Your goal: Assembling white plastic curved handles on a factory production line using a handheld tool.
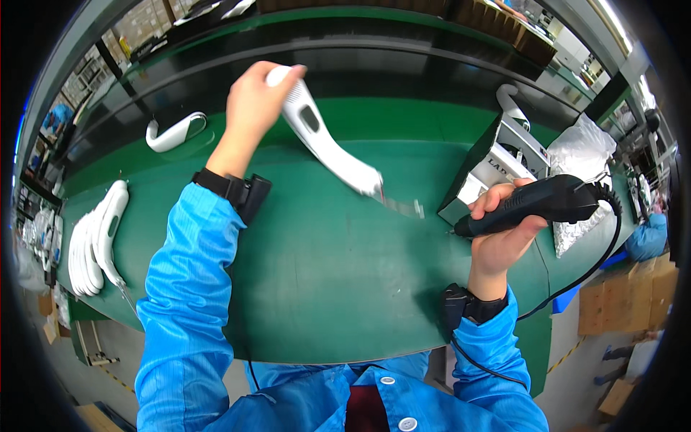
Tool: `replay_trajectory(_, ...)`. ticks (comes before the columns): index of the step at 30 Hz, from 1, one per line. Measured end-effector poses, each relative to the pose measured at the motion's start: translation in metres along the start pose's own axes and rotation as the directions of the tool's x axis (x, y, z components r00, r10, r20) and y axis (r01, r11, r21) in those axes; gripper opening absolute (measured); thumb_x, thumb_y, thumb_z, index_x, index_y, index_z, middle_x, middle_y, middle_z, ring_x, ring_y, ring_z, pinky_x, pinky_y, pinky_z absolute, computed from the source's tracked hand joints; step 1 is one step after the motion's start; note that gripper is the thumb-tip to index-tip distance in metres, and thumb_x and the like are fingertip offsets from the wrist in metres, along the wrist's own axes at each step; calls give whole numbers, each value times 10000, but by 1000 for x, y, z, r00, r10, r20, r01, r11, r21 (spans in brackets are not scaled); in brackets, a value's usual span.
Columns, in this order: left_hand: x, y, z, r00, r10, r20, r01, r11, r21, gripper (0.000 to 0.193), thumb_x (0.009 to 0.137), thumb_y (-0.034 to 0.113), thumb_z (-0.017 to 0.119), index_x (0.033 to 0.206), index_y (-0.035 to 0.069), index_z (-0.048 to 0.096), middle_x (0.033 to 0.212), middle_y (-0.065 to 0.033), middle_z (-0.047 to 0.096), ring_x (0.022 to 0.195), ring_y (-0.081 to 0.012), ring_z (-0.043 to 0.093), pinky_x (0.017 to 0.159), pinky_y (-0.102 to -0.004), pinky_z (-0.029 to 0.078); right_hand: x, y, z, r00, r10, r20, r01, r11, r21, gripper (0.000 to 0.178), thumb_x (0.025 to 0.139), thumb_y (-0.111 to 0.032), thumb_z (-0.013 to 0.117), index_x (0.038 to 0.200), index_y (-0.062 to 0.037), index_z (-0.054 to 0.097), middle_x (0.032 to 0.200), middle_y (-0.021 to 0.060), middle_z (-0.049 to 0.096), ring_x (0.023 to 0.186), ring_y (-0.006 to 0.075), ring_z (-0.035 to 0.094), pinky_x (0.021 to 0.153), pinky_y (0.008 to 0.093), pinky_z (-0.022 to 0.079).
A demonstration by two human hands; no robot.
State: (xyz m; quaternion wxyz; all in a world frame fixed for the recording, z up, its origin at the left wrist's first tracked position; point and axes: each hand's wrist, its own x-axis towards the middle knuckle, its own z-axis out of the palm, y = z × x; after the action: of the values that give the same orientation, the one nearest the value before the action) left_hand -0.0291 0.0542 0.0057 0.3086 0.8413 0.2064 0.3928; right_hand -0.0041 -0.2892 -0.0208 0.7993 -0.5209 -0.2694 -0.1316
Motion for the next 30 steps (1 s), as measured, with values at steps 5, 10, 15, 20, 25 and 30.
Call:
replay_trajectory(5,36,-63,35,966,-156,-205,169,985,46,431,804,364,672,944,-26,555,817,-216,649,792,-377,647,718,-428,504,-8,7,-8,997,57,46,-59,998,30,785,795,-663,540,1181,0,378,748,77,528,608,142,531,546,264,456)
replay_trajectory(10,4,-38,57,746,-271,608,456,874,-170,267,858,222,608,943,-31,600,791,-132,666,634,-194,657,542,-313,518,-12,6,-11,999,22,31,-21,999,-42,792,795,-698,495,1162,-5,377,723,66,508,576,126,512,536,239,442)
replay_trajectory(15,20,-76,1,941,-107,321,34,974,224,277,817,277,639,908,16,647,796,-131,685,744,-258,675,692,-331,528,-10,0,-1,997,58,53,-56,998,-35,797,782,-716,488,1140,-12,377,712,61,497,569,125,508,542,239,440)
replay_trajectory(20,40,-182,-57,953,-125,277,-91,754,651,552,677,421,748,1106,120,574,1061,-145,626,996,-337,596,820,-482,472,-13,1,-4,994,78,70,-81,996,34,789,771,-684,549,1155,-18,370,733,69,510,605,138,518,552,257,451)
replay_trajectory(25,36,-184,-79,967,72,243,-152,931,333,470,754,183,709,1169,24,557,1098,-191,609,1036,-334,581,906,-387,445,-9,14,-6,992,98,79,-103,992,73,744,801,-617,576,1185,-7,392,755,89,538,615,158,533,554,281,452)
replay_trajectory(30,29,-83,-59,999,41,-8,-38,830,-556,474,967,294,477,1364,51,386,1102,-69,570,970,-123,547,860,-276,432,-3,15,-9,988,66,143,-71,997,27,736,814,-610,569,1181,19,462,770,73,552,641,147,553,585,265,447)
